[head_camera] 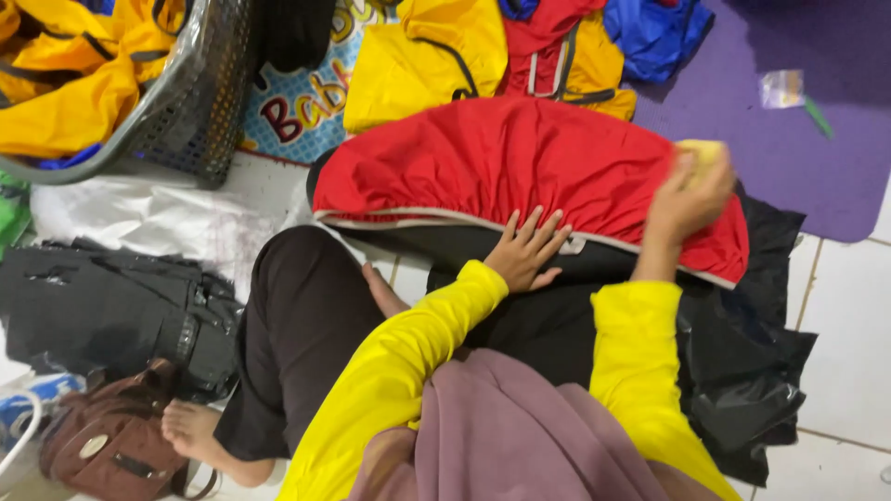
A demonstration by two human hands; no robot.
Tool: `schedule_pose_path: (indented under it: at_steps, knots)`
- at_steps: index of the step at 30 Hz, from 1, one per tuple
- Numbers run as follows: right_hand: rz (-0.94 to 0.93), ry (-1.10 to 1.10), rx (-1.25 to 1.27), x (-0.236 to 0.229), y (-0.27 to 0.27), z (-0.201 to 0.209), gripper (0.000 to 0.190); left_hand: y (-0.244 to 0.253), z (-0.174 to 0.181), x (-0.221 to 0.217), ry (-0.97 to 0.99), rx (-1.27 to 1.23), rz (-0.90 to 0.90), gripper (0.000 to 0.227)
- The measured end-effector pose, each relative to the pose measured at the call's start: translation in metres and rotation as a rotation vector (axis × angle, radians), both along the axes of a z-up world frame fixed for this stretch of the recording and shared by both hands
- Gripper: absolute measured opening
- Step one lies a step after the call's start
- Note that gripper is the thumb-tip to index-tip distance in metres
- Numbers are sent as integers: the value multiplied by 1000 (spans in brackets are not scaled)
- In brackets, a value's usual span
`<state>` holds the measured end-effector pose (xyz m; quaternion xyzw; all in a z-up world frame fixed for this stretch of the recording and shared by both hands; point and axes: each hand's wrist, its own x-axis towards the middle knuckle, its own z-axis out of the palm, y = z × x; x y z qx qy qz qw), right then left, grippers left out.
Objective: The person packs a red garment into a plastic sleeve, seals a black bag with tape, and then uses a yellow sponge to wipe down several red fabric items on a padded surface.
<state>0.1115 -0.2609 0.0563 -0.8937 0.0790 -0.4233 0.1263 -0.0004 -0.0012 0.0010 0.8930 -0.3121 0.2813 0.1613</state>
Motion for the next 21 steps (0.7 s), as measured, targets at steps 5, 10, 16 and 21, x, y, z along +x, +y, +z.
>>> schedule_pose_path:
  at_steps: [5,10,16,21]
  knots:
    - [842,121,-185,-32,104,12,28,-9,-12,4,-20,-57,-12,66]
    - [435,504,41,20,57,6,39,-7,1,1,-28,6,75,68]
    - [144,19,120,16,39,49,30,6,23,-7,213,112,-20,79]
    - [684,713,492,-30,100,59,30,6,23,-7,161,65,-2,72]
